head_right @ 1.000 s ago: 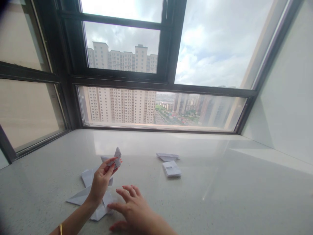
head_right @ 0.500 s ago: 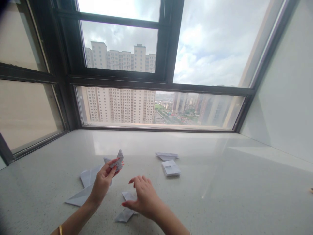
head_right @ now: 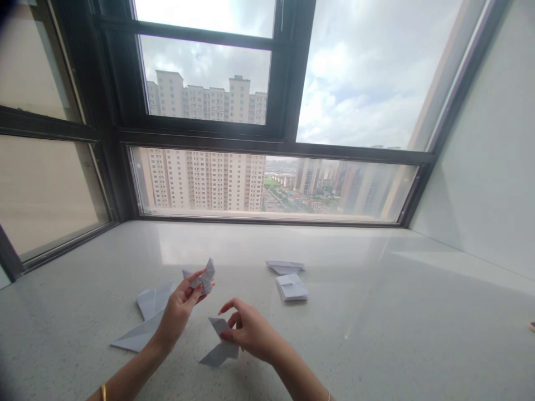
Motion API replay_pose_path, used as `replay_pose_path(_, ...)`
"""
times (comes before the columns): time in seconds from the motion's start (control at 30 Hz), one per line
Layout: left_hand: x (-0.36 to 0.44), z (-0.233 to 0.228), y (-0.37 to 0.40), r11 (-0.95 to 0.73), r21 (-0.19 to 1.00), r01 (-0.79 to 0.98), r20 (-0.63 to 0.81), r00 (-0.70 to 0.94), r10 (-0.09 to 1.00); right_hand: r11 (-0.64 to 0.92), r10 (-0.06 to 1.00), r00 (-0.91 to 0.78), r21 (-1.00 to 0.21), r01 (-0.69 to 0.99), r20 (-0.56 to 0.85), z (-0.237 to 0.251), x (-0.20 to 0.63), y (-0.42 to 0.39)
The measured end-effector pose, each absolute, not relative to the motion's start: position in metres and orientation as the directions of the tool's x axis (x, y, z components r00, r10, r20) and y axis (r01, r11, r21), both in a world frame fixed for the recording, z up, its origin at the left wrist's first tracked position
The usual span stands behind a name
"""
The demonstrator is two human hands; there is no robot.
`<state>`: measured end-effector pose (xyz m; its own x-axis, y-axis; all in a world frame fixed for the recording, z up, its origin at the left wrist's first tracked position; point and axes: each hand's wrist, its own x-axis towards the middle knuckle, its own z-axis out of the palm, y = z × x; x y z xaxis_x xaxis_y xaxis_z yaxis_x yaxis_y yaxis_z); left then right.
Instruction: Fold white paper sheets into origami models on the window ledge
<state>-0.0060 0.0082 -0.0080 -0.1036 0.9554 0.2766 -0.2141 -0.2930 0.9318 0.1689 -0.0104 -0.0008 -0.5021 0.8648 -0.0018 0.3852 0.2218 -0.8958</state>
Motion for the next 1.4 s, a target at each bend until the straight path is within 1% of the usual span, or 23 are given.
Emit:
replay_pose_path(0.07,-0.005,-0.006,0.006,-0.27,0.936,-0.224,0.262,-0.065,0.963,0.156,0.876,-0.482,-0.965,0.212,0.036,0.001,0.168,-0.006)
replay_pose_path(0.17,-0.002,-0.004,0.002,-0.22,0.948,-0.229,0.228,0.007,0.974,0.139,0.911,-0.391,-0.99,-0.013,0.133,0.003,0.168,-0.001)
replay_pose_path(0.23,0.001,-0.004,-0.001,-0.19,0.953,-0.235,0.209,0.056,0.976,0.136,0.937,-0.308,-0.983,-0.121,0.167,0.002,0.169,0.002)
replay_pose_path(0.33,0.006,-0.007,-0.004,-0.128,0.953,-0.276,0.17,0.134,0.976,0.102,0.963,-0.224,-0.974,-0.204,0.148,0.0,0.168,0.004)
replay_pose_path(0.4,0.009,-0.01,-0.005,-0.081,0.948,-0.307,0.137,0.169,0.976,0.081,0.969,-0.212,-0.977,-0.199,0.124,-0.001,0.167,0.004)
replay_pose_path(0.53,0.012,-0.016,-0.005,0.0,0.94,-0.342,0.085,0.234,0.968,0.079,0.968,-0.228,-0.99,-0.119,0.104,-0.002,0.162,0.0)
replay_pose_path(0.63,0.012,-0.019,-0.003,0.07,0.95,-0.304,0.033,0.322,0.946,0.092,0.966,-0.238,-0.994,-0.062,0.104,-0.002,0.16,-0.002)
replay_pose_path(0.7,0.011,-0.021,-0.002,0.088,0.956,-0.281,0.017,0.352,0.936,0.105,0.967,-0.23,-0.994,-0.036,0.111,-0.003,0.16,-0.002)
replay_pose_path(1.1,0.009,-0.028,0.001,0.125,0.932,-0.34,0.024,0.404,0.915,0.156,0.968,-0.202,-0.987,0.023,0.148,-0.011,0.163,0.003)
replay_pose_path(1.23,0.009,-0.023,-0.002,0.138,0.928,-0.346,0.007,0.386,0.923,0.164,0.969,-0.193,-0.985,0.049,0.152,-0.012,0.163,0.003)
replay_pose_path(1.4,0.009,-0.018,-0.006,0.112,0.944,-0.311,0.013,0.374,0.927,0.177,0.967,-0.195,-0.982,0.059,0.163,-0.014,0.163,0.003)
